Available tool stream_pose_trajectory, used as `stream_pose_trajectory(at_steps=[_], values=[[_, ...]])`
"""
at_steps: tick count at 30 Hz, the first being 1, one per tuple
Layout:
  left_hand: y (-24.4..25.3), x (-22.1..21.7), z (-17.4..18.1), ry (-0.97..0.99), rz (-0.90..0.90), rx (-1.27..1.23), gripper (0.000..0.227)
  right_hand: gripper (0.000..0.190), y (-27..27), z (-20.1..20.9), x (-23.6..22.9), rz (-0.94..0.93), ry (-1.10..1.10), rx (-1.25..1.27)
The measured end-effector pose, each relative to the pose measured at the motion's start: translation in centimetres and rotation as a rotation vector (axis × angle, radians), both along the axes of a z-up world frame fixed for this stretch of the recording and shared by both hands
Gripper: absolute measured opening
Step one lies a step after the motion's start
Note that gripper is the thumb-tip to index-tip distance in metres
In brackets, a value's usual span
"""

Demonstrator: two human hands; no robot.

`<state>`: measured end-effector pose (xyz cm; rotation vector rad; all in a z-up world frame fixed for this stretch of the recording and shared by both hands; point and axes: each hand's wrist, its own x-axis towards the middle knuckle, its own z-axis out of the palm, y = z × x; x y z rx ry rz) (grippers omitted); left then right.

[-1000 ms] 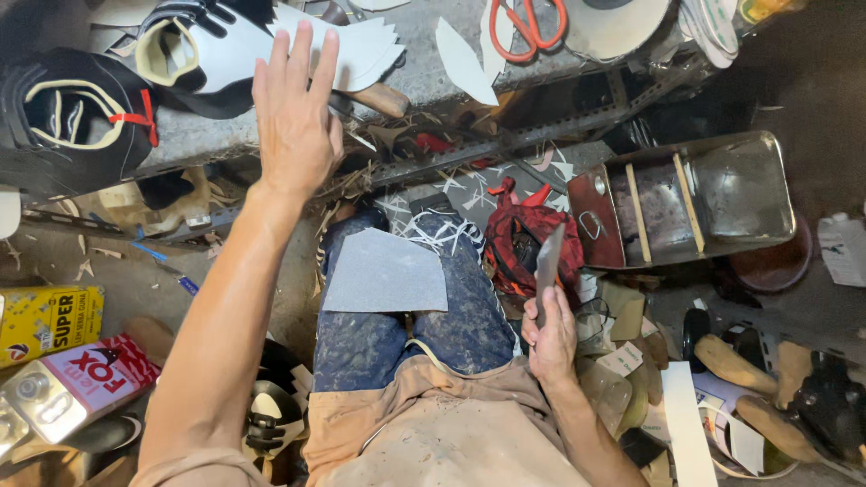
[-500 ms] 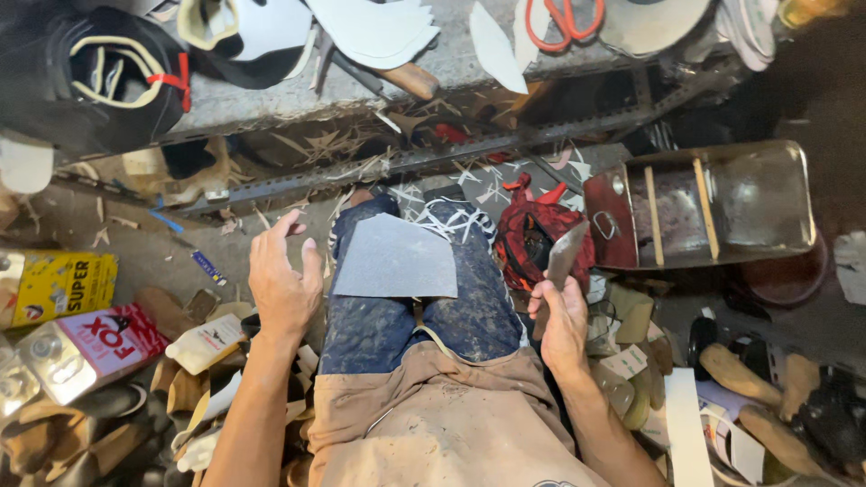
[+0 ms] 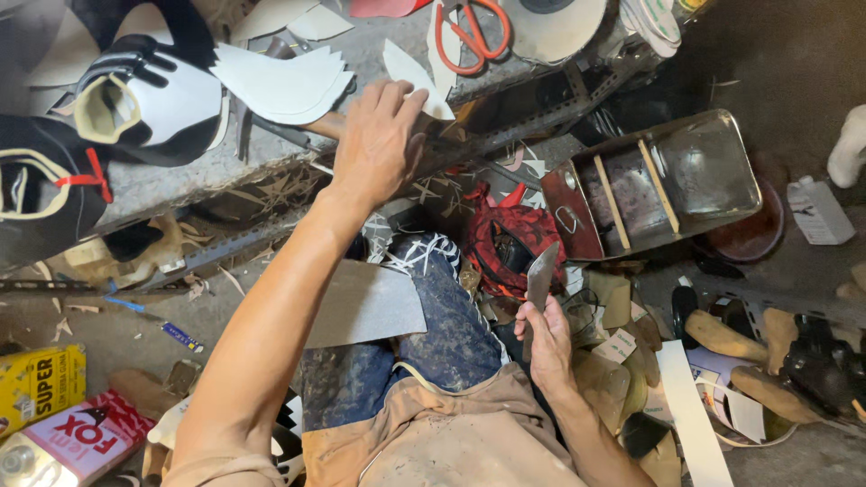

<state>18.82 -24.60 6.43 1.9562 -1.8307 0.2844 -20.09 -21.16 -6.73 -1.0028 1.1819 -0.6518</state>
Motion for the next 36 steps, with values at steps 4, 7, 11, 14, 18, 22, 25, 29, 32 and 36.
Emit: stream_pose_trajectory(at_steps=[4, 7, 11, 14, 18, 22, 25, 29, 32, 36], values=[[-4.2, -0.4, -3.4, -0.179, 0.067, 0.151, 0.068, 0.013, -1.0, 0.3, 0.2, -0.037, 0.051, -0.008], [-5.8, -0.7, -5.7, -0.218, 0.116, 0.110, 0.059, 0.024, -4.7, 2.5, 2.5, 0.070, 0.253, -0.214], [-5.4, -1.3, -6.0, -0.066, 0.156, 0.045, 0.044, 0.016, -13.6, 9.2, 12.0, 0.303, 0.453, -0.872], [-4.5, -1.5, -6.1, -0.072, 0.220, 0.063, 0.048, 0.024, -20.0, 13.5, 21.8, 0.348, 0.361, -1.232], [-4.0, -0.7, -6.4, -0.142, 0.268, 0.142, 0.053, 0.047, -26.6, 10.3, 29.3, 0.469, 0.754, -1.166], [-4.4, -0.3, -6.1, -0.151, 0.239, 0.116, 0.059, 0.046, -29.2, 11.7, 30.0, 0.615, 0.789, -1.107], [-4.6, -0.2, -5.5, -0.166, 0.235, 0.087, 0.062, 0.045, -32.3, 10.6, 29.3, 0.454, 0.761, -1.321], [-4.8, 0.5, -6.7, -0.184, 0.195, 0.103, 0.056, 0.044, -30.7, 12.3, 28.4, 0.334, 0.698, -1.507], [-3.8, 0.5, -6.3, -0.245, 0.145, 0.061, 0.049, 0.026, -27.7, 10.8, 29.4, 0.542, 0.711, -1.179], [-2.1, 0.4, -6.9, -0.278, 0.097, 0.033, 0.044, 0.074, -25.1, 9.2, 31.9, 0.569, 0.870, -1.084]])
